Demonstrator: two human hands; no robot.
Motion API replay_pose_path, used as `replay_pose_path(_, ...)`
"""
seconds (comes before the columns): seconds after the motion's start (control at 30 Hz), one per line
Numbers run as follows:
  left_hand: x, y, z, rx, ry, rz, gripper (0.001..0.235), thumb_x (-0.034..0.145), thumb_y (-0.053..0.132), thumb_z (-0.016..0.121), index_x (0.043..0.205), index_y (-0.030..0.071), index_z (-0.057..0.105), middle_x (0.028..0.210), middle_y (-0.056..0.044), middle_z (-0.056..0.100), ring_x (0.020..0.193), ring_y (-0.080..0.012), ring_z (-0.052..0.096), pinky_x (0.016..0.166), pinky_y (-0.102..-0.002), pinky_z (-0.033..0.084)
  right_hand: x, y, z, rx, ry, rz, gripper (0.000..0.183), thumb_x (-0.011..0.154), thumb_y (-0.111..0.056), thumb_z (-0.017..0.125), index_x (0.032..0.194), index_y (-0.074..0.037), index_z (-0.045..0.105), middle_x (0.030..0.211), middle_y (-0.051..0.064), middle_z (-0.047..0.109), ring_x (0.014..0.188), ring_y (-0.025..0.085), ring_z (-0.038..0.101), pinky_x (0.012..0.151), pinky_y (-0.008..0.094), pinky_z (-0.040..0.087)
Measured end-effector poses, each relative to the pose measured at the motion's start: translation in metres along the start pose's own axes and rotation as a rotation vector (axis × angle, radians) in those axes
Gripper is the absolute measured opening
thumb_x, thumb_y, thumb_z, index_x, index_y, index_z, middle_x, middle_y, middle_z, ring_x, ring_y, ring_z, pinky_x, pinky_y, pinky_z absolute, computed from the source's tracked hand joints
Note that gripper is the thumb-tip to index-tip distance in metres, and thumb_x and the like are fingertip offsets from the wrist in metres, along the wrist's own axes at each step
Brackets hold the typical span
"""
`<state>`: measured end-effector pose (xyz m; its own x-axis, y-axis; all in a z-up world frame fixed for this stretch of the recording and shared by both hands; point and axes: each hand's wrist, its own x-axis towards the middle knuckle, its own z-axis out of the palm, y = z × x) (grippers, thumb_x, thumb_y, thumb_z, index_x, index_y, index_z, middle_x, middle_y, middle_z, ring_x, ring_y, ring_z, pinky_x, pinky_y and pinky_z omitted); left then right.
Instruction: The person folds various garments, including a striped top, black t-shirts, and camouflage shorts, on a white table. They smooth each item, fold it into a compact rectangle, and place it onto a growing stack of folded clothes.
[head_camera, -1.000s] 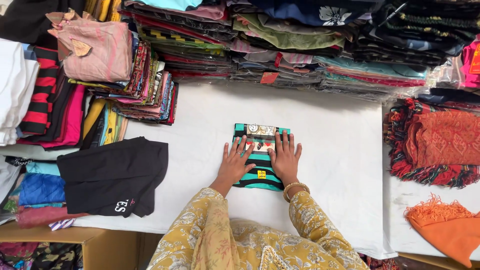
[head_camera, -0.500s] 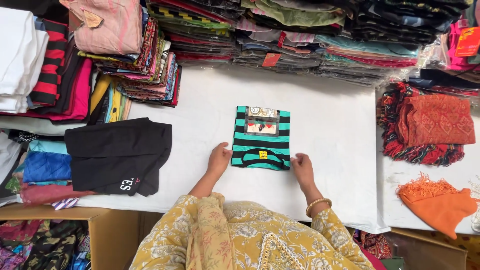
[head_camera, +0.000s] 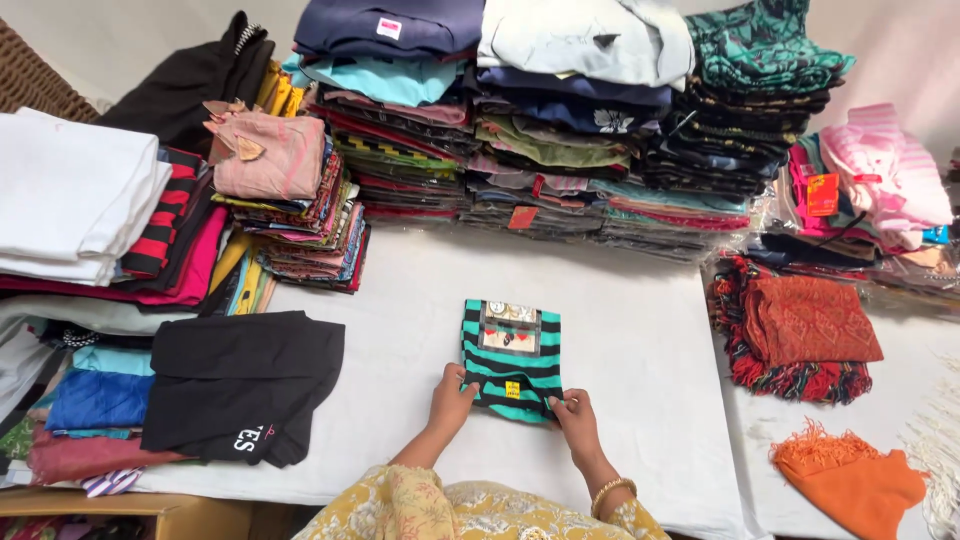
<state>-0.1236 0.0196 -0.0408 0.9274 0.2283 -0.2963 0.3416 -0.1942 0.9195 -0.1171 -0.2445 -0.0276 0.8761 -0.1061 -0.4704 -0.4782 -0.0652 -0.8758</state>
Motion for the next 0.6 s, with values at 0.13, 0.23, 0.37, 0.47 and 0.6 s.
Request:
replay_pose_path(0.13, -0.041, 0.090, -0.057, -0.188, -0.082, -0.077, 0.043, 0.092, 0.012, 0.064, 0.132, 0.018, 0.048, 0.084, -0.008, 0.073, 0.076, -0.0176, 0.070, 0.063, -0.031, 0.059, -0.051, -0.071, -0.001, 0.030, 0.023, -0.127, 0.034, 0.090, -0.015, 0.070, 0.114, -0.015, 0.046, 0.076, 0.001, 0.056, 0.073, 0.011, 0.053, 0.067, 0.030, 0.048)
replay_pose_path(0.23, -0.044, 0.109, -0.087, -0.266, -0.150, -0.037, 0.032, 0.096, 0.014, 0.063, 0.128, 0.016, 0.062, 0.086, -0.004, 0.073, 0.076, -0.0103, 0.067, 0.064, -0.027, 0.058, -0.074, -0.124, -0.010, 0.146, -0.031, -0.230, 0.033, 0.087, -0.015, 0.071, 0.111, -0.017, 0.048, 0.075, -0.001, 0.054, 0.072, 0.010, 0.054, 0.066, 0.029, 0.046)
replay_pose_path(0.37, -0.076, 0.177, -0.150, -0.387, -0.288, -0.023, 0.023, 0.097, 0.019, 0.065, 0.112, 0.005, 0.074, 0.091, -0.001, 0.076, 0.080, -0.0075, 0.067, 0.071, -0.027, 0.057, -0.089, -0.169, -0.021, 0.099, -0.258, -0.299, 0.023, 0.092, -0.022, 0.073, 0.103, -0.002, 0.069, 0.087, 0.001, 0.065, 0.079, 0.010, 0.055, 0.074, 0.027, 0.046)
replay_pose_path(0.47, -0.097, 0.209, -0.189, -0.427, -0.351, 0.000, 0.027, 0.097, 0.022, 0.064, 0.113, 0.004, 0.074, 0.093, -0.002, 0.077, 0.084, -0.0079, 0.069, 0.076, -0.028, 0.057, -0.098, -0.192, -0.023, 0.187, -0.397, -0.229, 0.037, 0.089, -0.030, 0.073, 0.110, 0.000, 0.072, 0.090, 0.004, 0.069, 0.078, 0.011, 0.056, 0.074, 0.028, 0.047)
replay_pose_path(0.6, -0.107, 0.221, -0.223, -0.465, -0.389, 0.067, 0.035, 0.097, 0.026, 0.062, 0.119, 0.002, 0.073, 0.099, -0.005, 0.079, 0.089, -0.0096, 0.070, 0.084, -0.028, 0.057, -0.111, -0.213, -0.015, 0.255, -0.653, -0.263, 0.061, 0.089, -0.038, 0.078, 0.133, 0.003, 0.070, 0.097, 0.009, 0.069, 0.084, 0.015, 0.058, 0.084, 0.031, 0.048)
